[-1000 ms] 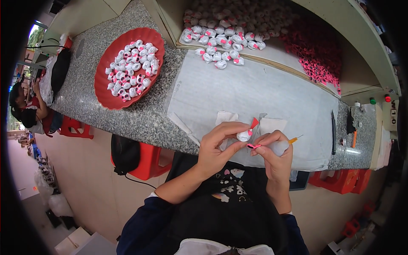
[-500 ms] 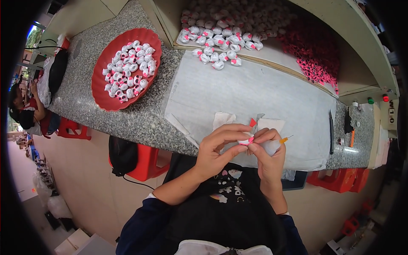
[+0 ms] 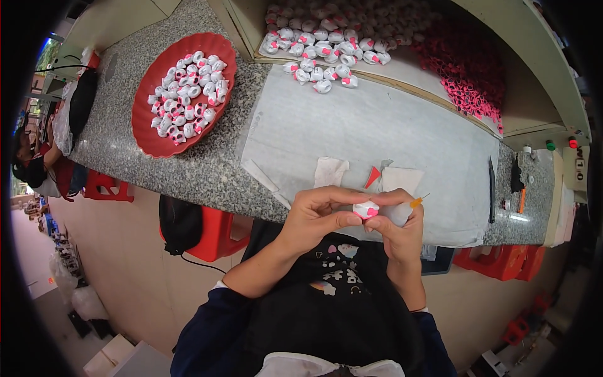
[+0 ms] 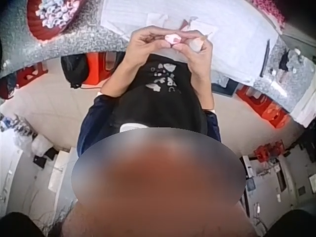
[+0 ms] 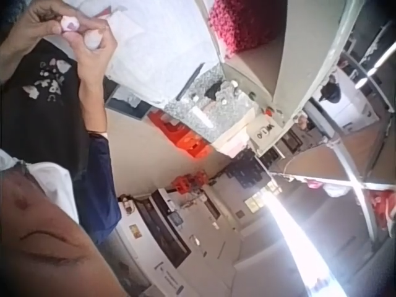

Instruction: Assembling small plastic toy figures by applying glue to the parts and joining them.

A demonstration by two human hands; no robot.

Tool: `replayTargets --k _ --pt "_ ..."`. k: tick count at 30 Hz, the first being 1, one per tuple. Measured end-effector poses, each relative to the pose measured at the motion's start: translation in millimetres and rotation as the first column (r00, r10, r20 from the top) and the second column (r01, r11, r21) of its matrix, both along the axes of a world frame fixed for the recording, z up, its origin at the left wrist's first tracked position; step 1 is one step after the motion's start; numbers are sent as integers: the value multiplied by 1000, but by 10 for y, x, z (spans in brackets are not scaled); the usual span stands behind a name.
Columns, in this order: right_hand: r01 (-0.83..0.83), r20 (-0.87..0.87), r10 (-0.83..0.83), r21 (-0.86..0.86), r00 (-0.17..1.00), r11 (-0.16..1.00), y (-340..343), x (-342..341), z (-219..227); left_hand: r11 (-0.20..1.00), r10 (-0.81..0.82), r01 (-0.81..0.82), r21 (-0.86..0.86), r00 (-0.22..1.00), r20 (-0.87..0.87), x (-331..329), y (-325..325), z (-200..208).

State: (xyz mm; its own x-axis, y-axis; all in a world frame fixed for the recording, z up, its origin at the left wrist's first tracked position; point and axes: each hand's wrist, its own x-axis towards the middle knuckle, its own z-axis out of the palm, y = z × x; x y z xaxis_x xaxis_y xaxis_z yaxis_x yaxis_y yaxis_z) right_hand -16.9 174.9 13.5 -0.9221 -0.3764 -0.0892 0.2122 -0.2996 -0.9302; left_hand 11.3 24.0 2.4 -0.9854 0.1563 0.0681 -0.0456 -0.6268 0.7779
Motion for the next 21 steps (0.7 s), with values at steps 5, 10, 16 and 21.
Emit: replayTargets --k 5,10,16,21 --pt "58 77 -61 32 995 998 -24 5 35 995 27 -13 -97 989 144 7 29 24" --pt "60 31 -62 78 998 995 -40 8 36 959 122 -140 -248 989 -85 8 52 -47" --pt "29 44 -31 52 999 998 -76 1 37 979 97 -88 -181 994 41 23 8 55" --pt "111 -98 -99 129 990 985 -2 142 84 982 67 -88 -166 989 -133 55 17 16"
